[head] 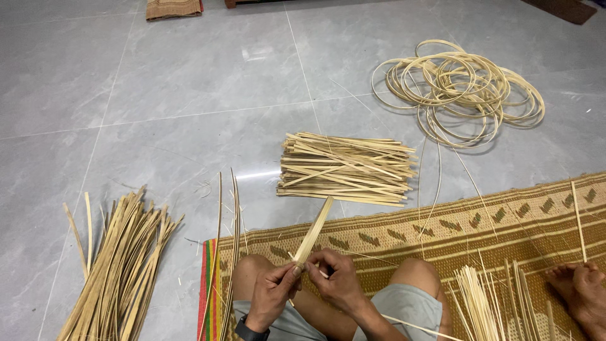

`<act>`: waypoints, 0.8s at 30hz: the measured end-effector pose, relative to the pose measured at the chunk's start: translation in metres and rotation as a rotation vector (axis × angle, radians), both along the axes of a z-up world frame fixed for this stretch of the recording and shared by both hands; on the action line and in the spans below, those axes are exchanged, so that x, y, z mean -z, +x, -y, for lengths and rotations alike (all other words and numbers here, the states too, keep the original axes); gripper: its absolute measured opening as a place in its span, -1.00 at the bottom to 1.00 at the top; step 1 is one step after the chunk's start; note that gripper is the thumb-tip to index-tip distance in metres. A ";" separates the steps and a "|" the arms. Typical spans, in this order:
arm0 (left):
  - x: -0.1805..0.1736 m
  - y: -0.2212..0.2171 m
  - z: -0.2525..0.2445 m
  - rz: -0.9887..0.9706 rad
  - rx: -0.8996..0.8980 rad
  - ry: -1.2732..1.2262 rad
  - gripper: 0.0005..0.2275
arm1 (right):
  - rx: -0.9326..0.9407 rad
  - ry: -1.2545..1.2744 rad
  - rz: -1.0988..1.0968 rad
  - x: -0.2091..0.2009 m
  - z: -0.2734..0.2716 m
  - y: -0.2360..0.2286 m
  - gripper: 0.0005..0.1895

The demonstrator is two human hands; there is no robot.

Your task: The person forms a circular hoop by hand using several bamboo strips, overlapping the ends and securing them by weaving other strips around the joint.

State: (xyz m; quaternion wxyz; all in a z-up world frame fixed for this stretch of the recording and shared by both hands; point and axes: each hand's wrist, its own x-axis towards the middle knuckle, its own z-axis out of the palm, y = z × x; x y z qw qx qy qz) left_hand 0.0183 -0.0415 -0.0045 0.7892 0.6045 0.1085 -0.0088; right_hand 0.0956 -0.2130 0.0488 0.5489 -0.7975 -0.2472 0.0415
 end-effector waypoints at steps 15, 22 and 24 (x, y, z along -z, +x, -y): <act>-0.059 0.017 0.007 0.201 -0.047 0.258 -0.77 | 0.039 0.130 -0.029 -0.028 0.012 0.000 -0.93; -0.067 0.025 0.018 0.327 -0.007 0.017 -0.80 | 0.063 0.145 0.091 -0.059 0.016 0.000 -0.95; -0.065 0.025 0.018 0.341 -0.009 0.011 -0.80 | 0.038 0.145 0.099 -0.060 0.018 -0.001 -0.94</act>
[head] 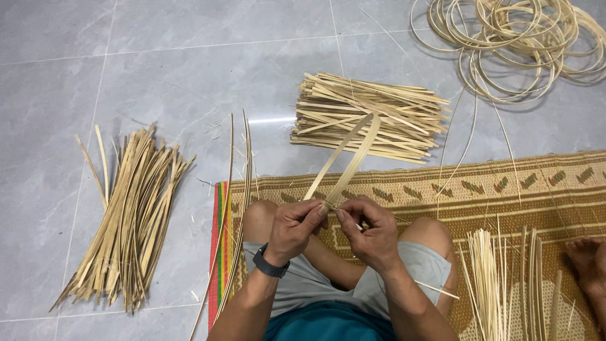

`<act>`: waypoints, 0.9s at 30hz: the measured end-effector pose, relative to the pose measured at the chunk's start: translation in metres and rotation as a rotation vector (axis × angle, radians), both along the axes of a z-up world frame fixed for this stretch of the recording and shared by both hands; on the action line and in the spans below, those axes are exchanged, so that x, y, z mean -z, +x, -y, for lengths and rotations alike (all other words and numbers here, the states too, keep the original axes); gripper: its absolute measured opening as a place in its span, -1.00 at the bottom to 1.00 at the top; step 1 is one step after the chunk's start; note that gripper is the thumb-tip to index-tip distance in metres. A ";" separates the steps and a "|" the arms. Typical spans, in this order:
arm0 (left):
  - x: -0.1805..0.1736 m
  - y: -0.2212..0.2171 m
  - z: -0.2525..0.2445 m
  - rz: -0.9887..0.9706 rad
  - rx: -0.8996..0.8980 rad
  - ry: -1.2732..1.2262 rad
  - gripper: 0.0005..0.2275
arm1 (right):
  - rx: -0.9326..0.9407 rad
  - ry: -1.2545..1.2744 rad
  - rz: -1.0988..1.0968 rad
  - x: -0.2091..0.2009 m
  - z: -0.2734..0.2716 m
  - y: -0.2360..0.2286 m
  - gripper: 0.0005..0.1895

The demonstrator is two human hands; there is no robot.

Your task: The person forms a circular hoop by hand using several bamboo strips, overlapping the ends and securing them by weaving other strips around the joint.

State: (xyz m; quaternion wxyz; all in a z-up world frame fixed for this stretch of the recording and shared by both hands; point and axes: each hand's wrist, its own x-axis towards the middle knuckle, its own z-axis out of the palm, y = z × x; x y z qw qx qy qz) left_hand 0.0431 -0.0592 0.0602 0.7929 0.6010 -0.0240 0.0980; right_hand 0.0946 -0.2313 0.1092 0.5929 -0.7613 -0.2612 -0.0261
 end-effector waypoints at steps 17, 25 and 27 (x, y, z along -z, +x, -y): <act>0.019 0.001 0.005 -0.154 0.023 0.098 -0.83 | -0.041 -0.026 -0.234 0.064 0.002 0.037 -0.94; 0.033 0.001 0.011 -0.164 0.007 0.182 -0.83 | -0.103 0.121 -0.039 0.053 -0.006 0.043 -0.90; 0.030 0.000 0.008 -0.156 -0.014 0.209 -0.82 | 0.141 -0.457 -0.194 0.031 0.002 0.035 -0.83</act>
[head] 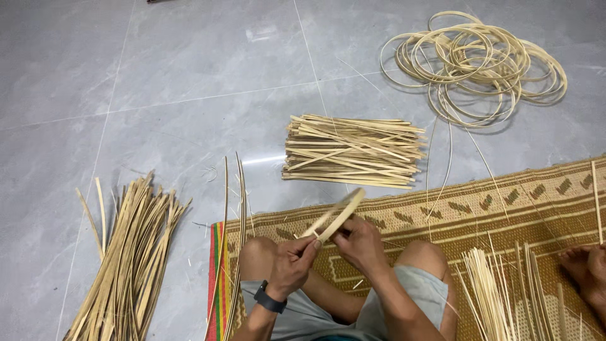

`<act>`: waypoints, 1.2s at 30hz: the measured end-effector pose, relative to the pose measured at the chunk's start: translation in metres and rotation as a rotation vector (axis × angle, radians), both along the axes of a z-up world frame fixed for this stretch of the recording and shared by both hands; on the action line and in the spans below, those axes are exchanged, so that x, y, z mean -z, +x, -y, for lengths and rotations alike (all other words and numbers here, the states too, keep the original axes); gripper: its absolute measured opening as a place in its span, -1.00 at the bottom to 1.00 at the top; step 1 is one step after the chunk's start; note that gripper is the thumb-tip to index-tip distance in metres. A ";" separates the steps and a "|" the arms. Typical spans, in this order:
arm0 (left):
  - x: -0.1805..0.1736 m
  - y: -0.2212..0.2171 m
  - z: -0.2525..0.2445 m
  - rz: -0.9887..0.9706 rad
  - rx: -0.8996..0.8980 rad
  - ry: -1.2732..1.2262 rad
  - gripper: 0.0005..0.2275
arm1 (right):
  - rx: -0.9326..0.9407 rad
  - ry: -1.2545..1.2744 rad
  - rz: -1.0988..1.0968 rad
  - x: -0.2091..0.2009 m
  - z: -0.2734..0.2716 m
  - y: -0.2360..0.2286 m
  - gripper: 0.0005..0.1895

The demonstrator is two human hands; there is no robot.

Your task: The person forms a circular hoop by hand using several bamboo strips, overlapping the ends and securing them by weaving other strips around the joint.

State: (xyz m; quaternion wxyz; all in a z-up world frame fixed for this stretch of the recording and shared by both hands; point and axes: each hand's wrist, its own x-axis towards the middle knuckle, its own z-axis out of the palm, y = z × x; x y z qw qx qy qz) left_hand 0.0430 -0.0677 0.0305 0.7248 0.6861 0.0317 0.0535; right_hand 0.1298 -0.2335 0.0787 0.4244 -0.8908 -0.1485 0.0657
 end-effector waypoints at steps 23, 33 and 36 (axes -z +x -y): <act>0.016 -0.003 -0.003 -0.226 -0.007 0.199 -0.74 | -0.395 0.153 -0.228 -0.054 -0.025 0.006 -0.86; -0.003 -0.002 -0.045 -0.292 -0.174 0.383 -0.85 | -0.199 0.735 -0.199 0.041 0.013 -0.047 -0.89; 0.002 -0.006 -0.020 -0.114 0.054 -0.091 -0.82 | -0.039 1.415 -0.813 0.090 0.000 -0.017 -0.88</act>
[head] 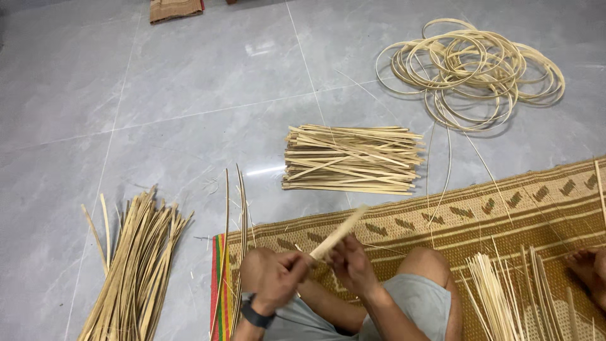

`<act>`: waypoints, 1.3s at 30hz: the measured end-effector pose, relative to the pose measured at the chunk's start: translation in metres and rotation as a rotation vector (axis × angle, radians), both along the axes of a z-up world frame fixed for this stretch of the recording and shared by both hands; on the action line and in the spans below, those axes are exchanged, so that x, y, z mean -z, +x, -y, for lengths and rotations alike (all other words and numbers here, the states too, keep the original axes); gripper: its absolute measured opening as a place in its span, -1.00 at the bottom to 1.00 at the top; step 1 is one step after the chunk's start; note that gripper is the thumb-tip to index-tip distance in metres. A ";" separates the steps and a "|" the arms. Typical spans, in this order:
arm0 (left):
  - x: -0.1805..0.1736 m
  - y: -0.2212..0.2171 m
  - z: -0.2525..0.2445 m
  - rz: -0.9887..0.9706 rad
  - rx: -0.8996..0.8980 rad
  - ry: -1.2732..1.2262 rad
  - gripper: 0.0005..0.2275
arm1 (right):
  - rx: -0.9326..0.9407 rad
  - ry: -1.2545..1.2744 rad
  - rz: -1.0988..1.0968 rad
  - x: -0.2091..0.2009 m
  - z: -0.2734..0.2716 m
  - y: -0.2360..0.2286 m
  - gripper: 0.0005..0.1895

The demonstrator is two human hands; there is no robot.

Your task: The person forms a circular hoop by hand using several bamboo strips, overlapping the ends and securing them by weaving other strips around the joint.

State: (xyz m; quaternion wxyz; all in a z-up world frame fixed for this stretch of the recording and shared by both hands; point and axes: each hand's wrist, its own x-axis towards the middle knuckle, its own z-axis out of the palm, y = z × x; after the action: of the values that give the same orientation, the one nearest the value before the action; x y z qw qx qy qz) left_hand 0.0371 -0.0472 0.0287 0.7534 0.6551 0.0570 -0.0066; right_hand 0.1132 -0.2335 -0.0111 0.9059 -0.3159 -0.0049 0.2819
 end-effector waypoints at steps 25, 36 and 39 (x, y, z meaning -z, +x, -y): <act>0.037 0.017 0.004 0.368 0.073 0.722 -0.90 | -0.044 -0.997 1.599 -0.128 -0.013 0.008 -0.85; 0.031 0.012 -0.010 -0.015 0.102 0.669 -0.87 | 0.139 -1.049 1.718 -0.126 -0.019 0.013 -0.85; 0.032 0.016 -0.010 0.308 0.109 0.531 -0.92 | 0.081 -0.890 1.721 -0.125 -0.021 0.005 -0.78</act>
State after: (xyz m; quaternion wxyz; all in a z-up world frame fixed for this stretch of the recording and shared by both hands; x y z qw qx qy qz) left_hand 0.0533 -0.0368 -0.0038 0.5540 0.8245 -0.0934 0.0672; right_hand 0.1185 -0.2124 0.1142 0.3991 -0.7281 -0.5480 -0.1012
